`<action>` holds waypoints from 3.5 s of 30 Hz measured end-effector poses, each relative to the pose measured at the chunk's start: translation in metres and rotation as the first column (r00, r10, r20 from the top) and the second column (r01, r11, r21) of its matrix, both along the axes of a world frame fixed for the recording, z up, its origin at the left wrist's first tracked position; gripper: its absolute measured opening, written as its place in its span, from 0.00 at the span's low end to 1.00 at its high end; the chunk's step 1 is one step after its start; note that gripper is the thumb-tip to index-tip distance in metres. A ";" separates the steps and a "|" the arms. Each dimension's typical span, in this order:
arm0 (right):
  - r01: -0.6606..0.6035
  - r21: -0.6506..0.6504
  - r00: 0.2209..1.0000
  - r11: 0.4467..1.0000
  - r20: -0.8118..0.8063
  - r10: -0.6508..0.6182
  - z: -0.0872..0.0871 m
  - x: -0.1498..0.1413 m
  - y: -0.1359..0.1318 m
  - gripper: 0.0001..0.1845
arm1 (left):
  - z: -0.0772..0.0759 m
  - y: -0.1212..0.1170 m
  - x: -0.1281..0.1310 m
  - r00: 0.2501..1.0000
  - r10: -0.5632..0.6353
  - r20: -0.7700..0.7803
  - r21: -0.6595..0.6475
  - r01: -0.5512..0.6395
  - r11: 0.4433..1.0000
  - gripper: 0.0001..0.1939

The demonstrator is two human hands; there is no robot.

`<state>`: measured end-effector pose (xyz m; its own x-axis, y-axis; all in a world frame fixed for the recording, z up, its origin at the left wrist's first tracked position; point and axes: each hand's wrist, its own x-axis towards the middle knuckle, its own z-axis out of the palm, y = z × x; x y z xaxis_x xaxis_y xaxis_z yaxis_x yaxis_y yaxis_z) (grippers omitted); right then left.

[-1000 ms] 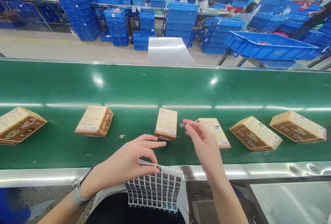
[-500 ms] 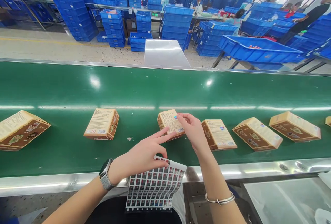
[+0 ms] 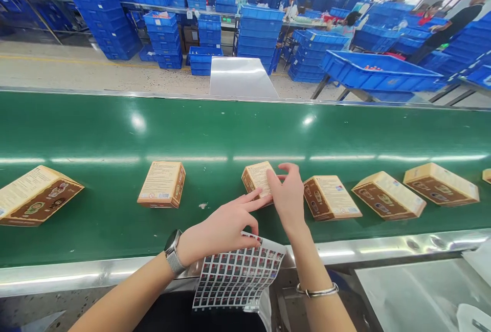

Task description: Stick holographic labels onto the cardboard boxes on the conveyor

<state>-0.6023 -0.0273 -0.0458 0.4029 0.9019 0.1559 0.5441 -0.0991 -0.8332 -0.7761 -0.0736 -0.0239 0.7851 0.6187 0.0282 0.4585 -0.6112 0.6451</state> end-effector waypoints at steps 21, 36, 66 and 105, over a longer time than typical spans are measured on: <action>-0.768 -0.159 0.638 0.620 -0.118 0.761 0.058 -0.005 -0.075 0.11 | 0.037 -0.030 -0.063 0.892 0.450 -0.031 -0.446 -0.416 0.792 0.08; -0.844 -0.238 0.476 0.480 0.078 0.876 0.060 -0.015 -0.070 0.10 | 0.034 -0.039 -0.071 0.880 0.475 -0.006 -0.408 -0.436 0.802 0.08; -0.703 0.071 0.707 0.708 0.187 0.683 0.053 -0.002 -0.058 0.07 | 0.034 -0.041 -0.063 0.825 0.565 0.006 -0.476 -0.494 0.727 0.10; -0.037 -0.035 0.989 0.999 0.144 0.041 0.026 0.039 -0.003 0.27 | 0.004 -0.001 0.033 0.996 -0.020 0.082 0.110 0.011 0.994 0.10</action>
